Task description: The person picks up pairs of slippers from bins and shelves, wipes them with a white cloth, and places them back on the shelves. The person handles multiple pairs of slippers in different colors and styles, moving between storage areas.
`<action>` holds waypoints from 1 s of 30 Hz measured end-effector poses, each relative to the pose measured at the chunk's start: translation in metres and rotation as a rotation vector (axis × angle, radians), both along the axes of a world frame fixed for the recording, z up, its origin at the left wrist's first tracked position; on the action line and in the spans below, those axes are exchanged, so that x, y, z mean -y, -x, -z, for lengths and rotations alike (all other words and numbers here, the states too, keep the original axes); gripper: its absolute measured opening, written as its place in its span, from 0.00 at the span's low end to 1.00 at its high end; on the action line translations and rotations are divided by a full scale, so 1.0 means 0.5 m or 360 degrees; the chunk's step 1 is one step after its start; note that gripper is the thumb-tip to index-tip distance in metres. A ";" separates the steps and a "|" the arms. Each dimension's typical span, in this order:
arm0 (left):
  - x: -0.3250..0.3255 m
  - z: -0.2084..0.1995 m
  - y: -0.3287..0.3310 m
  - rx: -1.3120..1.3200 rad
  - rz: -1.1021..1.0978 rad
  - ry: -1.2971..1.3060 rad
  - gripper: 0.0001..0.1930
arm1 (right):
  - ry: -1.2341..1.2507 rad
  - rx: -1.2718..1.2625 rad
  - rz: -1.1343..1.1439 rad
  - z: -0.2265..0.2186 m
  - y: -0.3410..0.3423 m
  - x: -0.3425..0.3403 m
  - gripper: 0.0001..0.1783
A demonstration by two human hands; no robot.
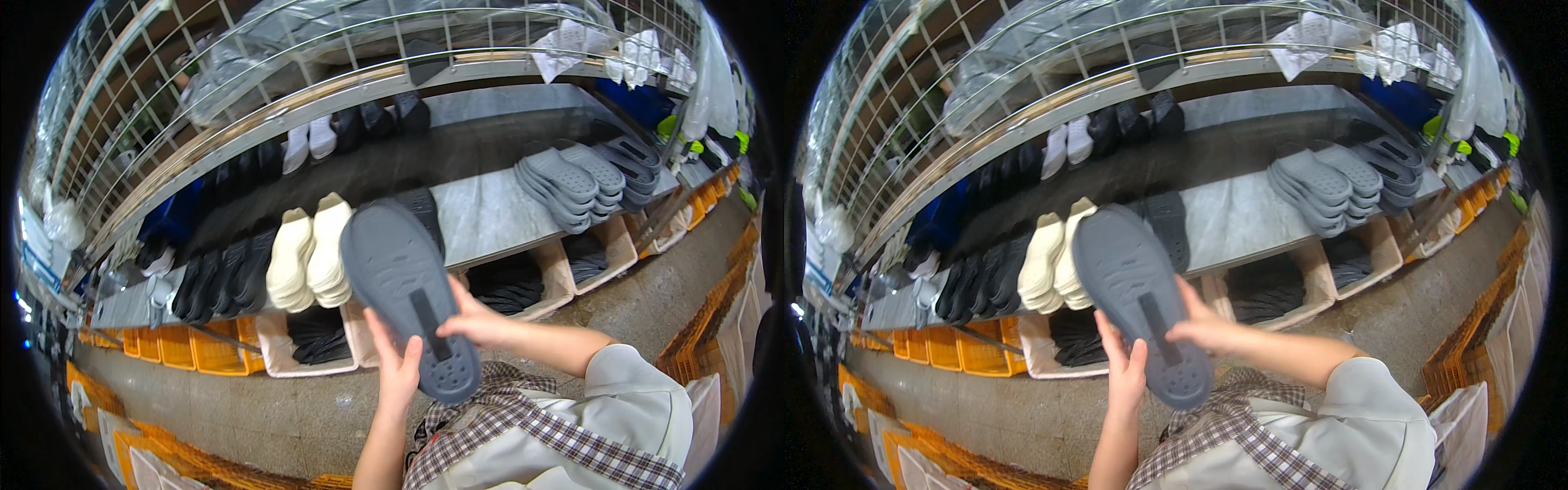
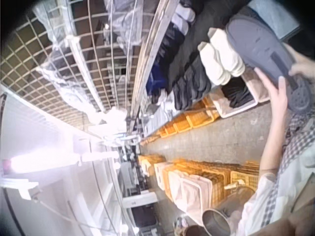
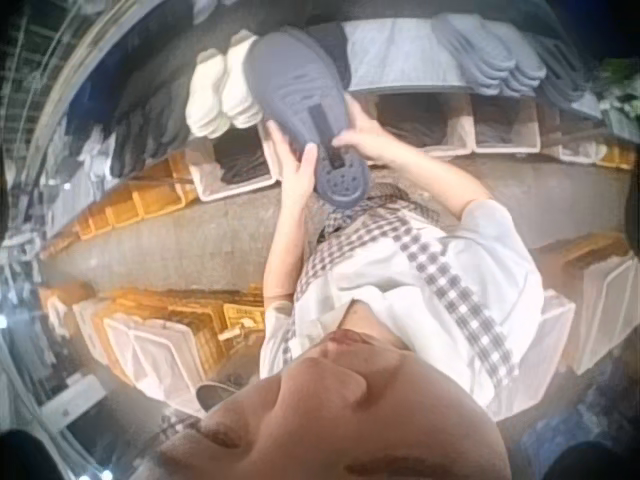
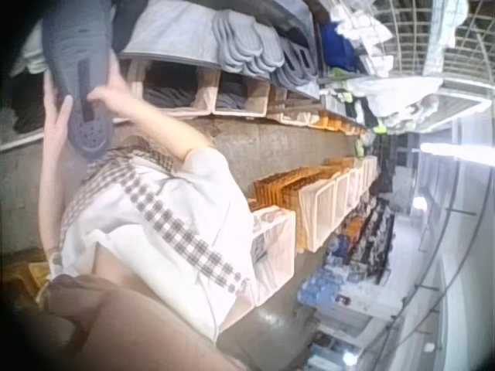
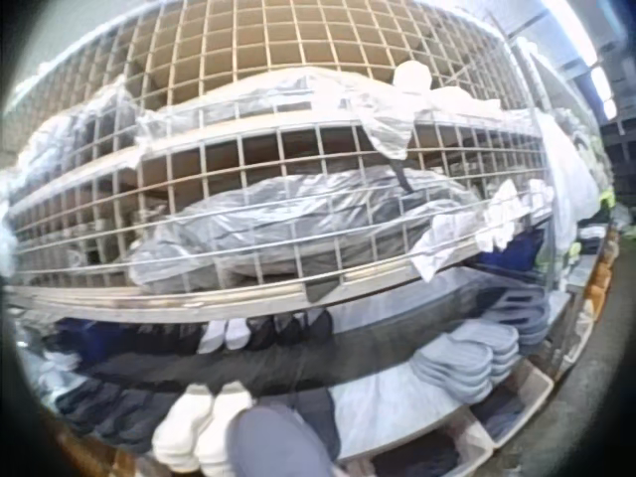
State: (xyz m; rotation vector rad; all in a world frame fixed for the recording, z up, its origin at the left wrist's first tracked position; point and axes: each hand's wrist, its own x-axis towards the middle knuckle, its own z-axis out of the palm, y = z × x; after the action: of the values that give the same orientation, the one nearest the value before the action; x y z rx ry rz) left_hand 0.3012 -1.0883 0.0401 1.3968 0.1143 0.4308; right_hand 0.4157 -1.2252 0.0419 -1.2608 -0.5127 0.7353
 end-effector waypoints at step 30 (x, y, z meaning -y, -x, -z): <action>-0.086 0.240 -0.058 -0.1016 -0.0416 0.0242 0.25 | 0.0711 -0.0004 0.0785 0.171 -1.208 -0.200 0.41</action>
State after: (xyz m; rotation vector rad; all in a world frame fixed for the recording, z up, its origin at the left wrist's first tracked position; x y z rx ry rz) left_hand 0.3304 -1.0454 -0.0797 1.3293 0.8401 0.1700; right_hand 1.0197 -1.1252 -0.0435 -1.7177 -0.0169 0.4398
